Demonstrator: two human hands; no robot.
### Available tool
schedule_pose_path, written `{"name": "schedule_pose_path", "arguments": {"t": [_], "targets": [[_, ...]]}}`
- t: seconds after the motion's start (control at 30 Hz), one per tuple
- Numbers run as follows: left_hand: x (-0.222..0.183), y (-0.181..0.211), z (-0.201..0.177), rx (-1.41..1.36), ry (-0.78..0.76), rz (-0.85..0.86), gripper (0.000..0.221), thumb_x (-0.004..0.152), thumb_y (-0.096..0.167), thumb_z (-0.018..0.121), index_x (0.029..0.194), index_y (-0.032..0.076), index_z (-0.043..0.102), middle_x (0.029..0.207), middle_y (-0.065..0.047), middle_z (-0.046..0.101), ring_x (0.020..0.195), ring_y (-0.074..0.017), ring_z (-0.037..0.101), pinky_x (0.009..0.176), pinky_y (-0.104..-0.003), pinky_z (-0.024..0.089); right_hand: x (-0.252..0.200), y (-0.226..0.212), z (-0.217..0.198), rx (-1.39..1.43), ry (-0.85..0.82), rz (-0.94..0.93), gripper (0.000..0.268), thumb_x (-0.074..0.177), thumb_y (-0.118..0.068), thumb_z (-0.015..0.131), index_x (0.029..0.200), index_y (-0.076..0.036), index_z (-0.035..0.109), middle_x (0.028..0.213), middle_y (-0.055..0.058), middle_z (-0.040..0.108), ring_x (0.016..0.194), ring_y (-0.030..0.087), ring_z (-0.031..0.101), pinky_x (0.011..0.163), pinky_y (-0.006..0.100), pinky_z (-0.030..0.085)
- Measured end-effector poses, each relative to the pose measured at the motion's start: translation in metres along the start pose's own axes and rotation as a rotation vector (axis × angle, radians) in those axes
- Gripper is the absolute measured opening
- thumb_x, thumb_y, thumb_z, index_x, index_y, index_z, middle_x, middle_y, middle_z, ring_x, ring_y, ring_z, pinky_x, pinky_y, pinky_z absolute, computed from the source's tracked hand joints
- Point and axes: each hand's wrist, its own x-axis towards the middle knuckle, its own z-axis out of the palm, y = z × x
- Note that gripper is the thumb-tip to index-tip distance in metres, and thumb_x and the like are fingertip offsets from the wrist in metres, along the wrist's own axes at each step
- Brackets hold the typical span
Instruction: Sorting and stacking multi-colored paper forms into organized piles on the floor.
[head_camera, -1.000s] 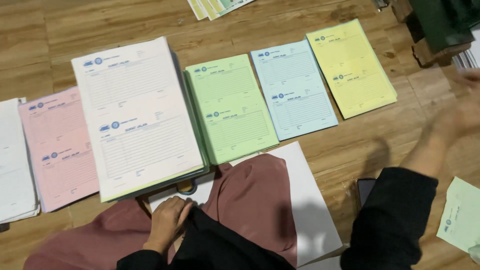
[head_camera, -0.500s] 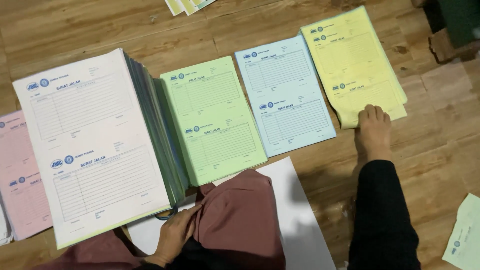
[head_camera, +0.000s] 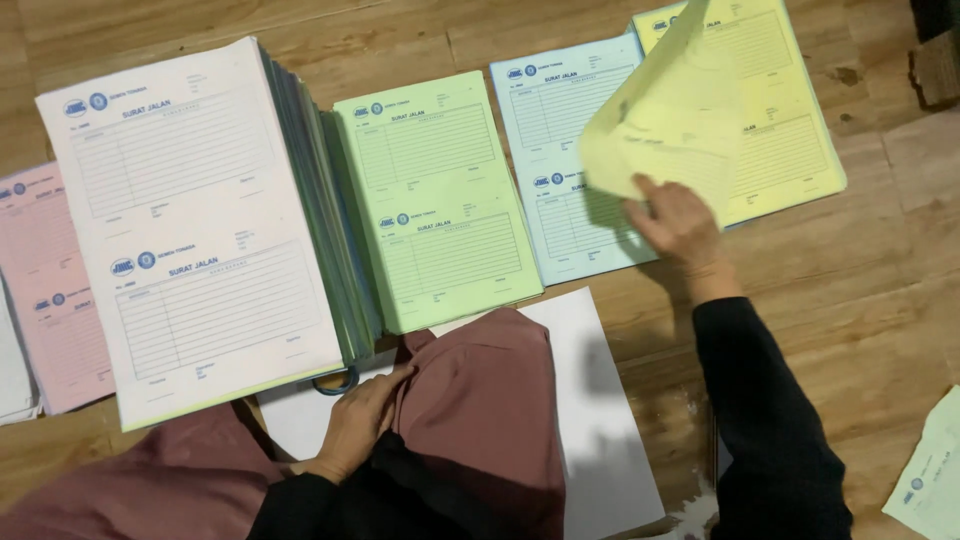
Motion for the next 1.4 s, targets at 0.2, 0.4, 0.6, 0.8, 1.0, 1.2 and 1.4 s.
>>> {"name": "schedule_pose_path", "arguments": {"t": [0.2, 0.4, 0.6, 0.8, 1.0, 1.2, 1.4], "targets": [[-0.016, -0.003, -0.001, 0.03, 0.065, 0.064, 0.045, 0.072, 0.006, 0.056, 0.116, 0.016, 0.051, 0.081, 0.0, 0.06, 0.067, -0.017, 0.058, 0.067, -0.029, 0.046, -0.004, -0.066, -0.024, 0.276, -0.352, -0.073, 0.009, 0.079, -0.009, 0.053, 0.084, -0.002, 0.055, 0.115, 0.012, 0.053, 0.1, 0.024, 0.053, 0.091, 0.034, 0.042], [-0.033, -0.014, 0.003, -0.027, 0.078, 0.091, 0.045, 0.072, 0.003, 0.051, 0.116, 0.012, 0.05, 0.085, -0.003, 0.06, 0.073, -0.0202, 0.058, 0.07, -0.03, 0.046, -0.034, -0.083, -0.033, 0.199, -0.502, -0.036, 0.02, 0.08, -0.015, 0.051, 0.091, 0.0, 0.057, 0.122, 0.013, 0.048, 0.111, 0.026, 0.047, 0.1, 0.036, 0.034], [-0.04, -0.015, -0.007, -0.038, 0.149, 0.188, 0.04, 0.073, 0.005, 0.052, 0.113, 0.011, 0.052, 0.086, -0.003, 0.061, 0.075, -0.0203, 0.059, 0.071, -0.03, 0.046, -0.009, -0.09, -0.043, 0.184, -0.383, 0.075, 0.011, 0.073, -0.005, 0.058, 0.083, -0.001, 0.059, 0.1, 0.01, 0.055, 0.093, 0.023, 0.051, 0.09, 0.032, 0.04], [-0.056, -0.017, -0.016, -0.06, 0.124, 0.098, 0.031, 0.086, 0.009, 0.045, 0.115, 0.013, 0.054, 0.084, -0.007, 0.063, 0.083, -0.0256, 0.061, 0.074, -0.036, 0.05, -0.011, -0.073, -0.04, 0.109, -0.563, 0.268, 0.009, 0.076, -0.016, 0.068, 0.083, -0.011, 0.065, 0.085, 0.001, 0.056, 0.089, 0.017, 0.057, 0.082, 0.029, 0.043], [-0.058, -0.031, -0.011, -0.185, 0.111, -0.029, 0.029, 0.087, 0.014, 0.045, 0.114, 0.017, 0.055, 0.094, -0.004, 0.065, 0.09, -0.0236, 0.062, 0.078, -0.036, 0.049, -0.003, -0.042, -0.016, 0.206, -0.635, 0.488, 0.02, 0.082, -0.026, 0.066, 0.092, -0.009, 0.066, 0.082, 0.006, 0.06, 0.083, 0.024, 0.06, 0.078, 0.036, 0.047], [-0.064, -0.026, -0.022, -0.291, 0.156, -0.031, 0.025, 0.086, 0.012, 0.047, 0.109, 0.015, 0.057, 0.09, -0.006, 0.064, 0.085, -0.0259, 0.062, 0.074, -0.036, 0.049, 0.098, -0.083, -0.074, 0.286, -0.009, 0.386, 0.021, 0.089, 0.003, 0.057, 0.109, -0.003, 0.053, 0.086, 0.013, 0.062, 0.081, 0.031, 0.063, 0.073, 0.038, 0.05], [-0.074, -0.043, -0.015, -0.189, 0.221, 0.092, 0.009, 0.08, 0.018, 0.061, 0.088, 0.015, 0.06, 0.076, -0.002, 0.059, 0.075, -0.0231, 0.059, 0.068, -0.035, 0.046, 0.11, -0.168, -0.021, 0.127, 0.071, -0.192, 0.006, 0.092, -0.017, 0.052, 0.089, -0.018, 0.057, 0.093, 0.004, 0.056, 0.078, 0.019, 0.059, 0.067, 0.026, 0.048]]}}
